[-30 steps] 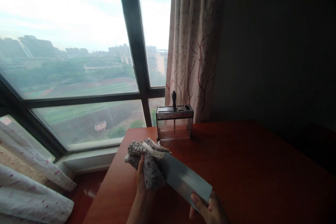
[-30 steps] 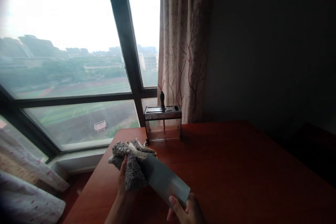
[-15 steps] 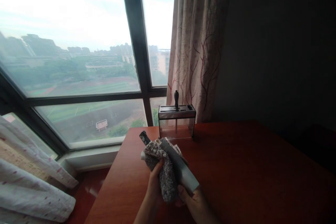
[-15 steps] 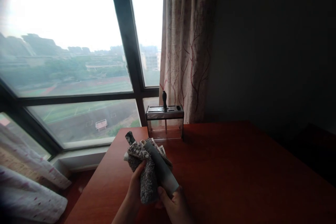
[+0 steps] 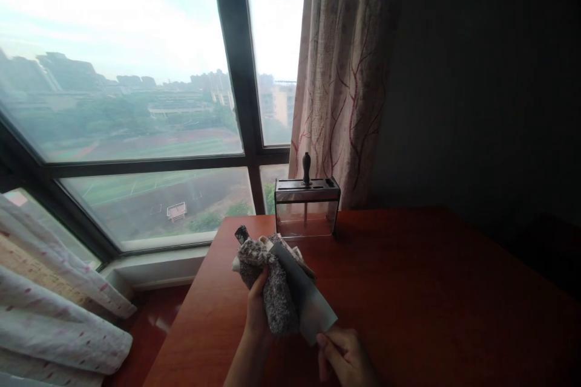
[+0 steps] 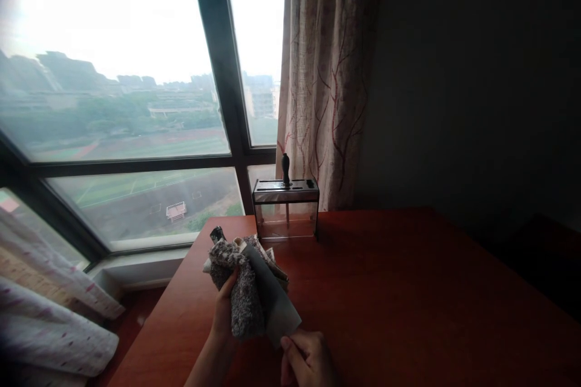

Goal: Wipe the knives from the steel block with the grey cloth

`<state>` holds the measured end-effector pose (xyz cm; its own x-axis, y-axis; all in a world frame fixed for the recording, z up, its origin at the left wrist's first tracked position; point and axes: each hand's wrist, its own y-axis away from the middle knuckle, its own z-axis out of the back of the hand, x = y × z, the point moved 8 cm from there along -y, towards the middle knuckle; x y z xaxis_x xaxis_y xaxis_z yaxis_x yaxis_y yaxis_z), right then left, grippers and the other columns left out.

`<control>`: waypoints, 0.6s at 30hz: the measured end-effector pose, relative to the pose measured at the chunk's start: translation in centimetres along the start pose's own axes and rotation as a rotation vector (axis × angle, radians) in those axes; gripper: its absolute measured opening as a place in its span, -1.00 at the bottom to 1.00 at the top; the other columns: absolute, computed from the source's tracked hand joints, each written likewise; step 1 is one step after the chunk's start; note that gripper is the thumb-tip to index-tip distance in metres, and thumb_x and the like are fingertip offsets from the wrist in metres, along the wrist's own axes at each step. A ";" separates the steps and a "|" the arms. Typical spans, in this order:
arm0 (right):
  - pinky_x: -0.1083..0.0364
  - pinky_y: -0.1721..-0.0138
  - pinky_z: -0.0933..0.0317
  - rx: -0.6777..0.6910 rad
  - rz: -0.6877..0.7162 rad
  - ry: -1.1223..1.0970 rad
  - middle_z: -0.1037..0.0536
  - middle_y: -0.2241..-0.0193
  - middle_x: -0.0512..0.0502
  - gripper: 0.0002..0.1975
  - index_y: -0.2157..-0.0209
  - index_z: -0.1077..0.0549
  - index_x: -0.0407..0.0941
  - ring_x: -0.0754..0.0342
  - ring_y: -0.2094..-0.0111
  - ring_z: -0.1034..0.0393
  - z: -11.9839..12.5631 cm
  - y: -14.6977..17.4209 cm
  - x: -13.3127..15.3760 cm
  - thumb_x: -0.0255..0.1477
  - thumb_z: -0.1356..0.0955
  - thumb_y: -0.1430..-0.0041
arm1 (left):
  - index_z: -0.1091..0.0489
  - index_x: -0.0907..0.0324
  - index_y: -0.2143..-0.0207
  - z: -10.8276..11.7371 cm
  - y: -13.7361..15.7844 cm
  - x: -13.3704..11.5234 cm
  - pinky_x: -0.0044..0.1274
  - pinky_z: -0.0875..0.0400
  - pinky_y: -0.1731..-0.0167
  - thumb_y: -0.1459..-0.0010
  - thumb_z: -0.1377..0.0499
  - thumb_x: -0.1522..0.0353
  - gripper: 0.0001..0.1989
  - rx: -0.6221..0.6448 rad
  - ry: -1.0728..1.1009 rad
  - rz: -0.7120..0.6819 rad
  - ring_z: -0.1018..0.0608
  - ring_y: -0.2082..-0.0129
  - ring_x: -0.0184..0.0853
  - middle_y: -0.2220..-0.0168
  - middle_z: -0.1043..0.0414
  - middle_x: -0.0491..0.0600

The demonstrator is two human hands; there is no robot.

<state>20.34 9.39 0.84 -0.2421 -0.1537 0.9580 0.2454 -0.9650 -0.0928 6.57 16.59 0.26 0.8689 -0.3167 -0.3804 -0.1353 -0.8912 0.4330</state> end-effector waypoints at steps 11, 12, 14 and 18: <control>0.18 0.59 -0.11 -0.116 -0.087 -0.296 -0.36 0.72 0.00 -0.44 0.59 -0.41 -0.16 0.14 0.65 -0.28 -1.5 -2.3 -1.4 -0.01 -0.20 -0.22 | -0.48 0.29 0.30 0.0 0.4 2.5 -0.41 -0.52 0.33 0.02 -0.31 0.31 -0.75 -0.028 -0.223 0.028 -0.63 0.38 -0.12 0.41 -0.60 0.10; 0.18 0.60 -0.11 -0.127 -0.109 -0.332 -0.35 0.72 0.01 -0.45 0.56 -0.42 -0.17 0.15 0.66 -0.27 -1.6 -2.5 -1.7 0.01 -0.21 -0.20 | -0.47 0.27 0.29 0.1 0.4 2.4 -0.42 -0.52 0.35 0.05 -0.33 0.31 -0.73 -0.032 -0.244 -0.003 -0.63 0.41 -0.13 0.41 -0.60 0.08; 0.18 0.60 -0.13 -0.115 -0.132 -0.372 -0.35 0.71 0.02 -0.44 0.53 -0.44 -0.19 0.15 0.65 -0.28 -1.7 -2.6 -1.8 0.04 -0.23 -0.16 | -0.45 0.25 0.25 0.2 0.4 1.9 -0.42 -0.51 0.39 0.10 -0.36 0.30 -0.66 -0.039 -0.283 -0.068 -0.62 0.45 -0.16 0.41 -0.60 0.05; 0.18 0.55 -0.18 0.054 -0.142 -0.348 -0.48 0.60 -0.05 -0.52 0.35 -0.50 -0.20 0.11 0.55 -0.37 -1.9 -1.6 -0.3 -0.05 -0.24 -0.20 | -0.42 0.23 0.19 0.0 0.6 0.8 -0.43 -0.49 0.41 0.14 -0.38 0.31 -0.57 -0.020 -0.362 -0.162 -0.61 0.47 -0.17 0.42 -0.59 0.02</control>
<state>18.26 10.62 0.16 0.0542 0.0711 0.9960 0.2837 -0.9575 0.0529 7.22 15.78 0.17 0.6537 -0.2693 -0.7072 0.0023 -0.9338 0.3577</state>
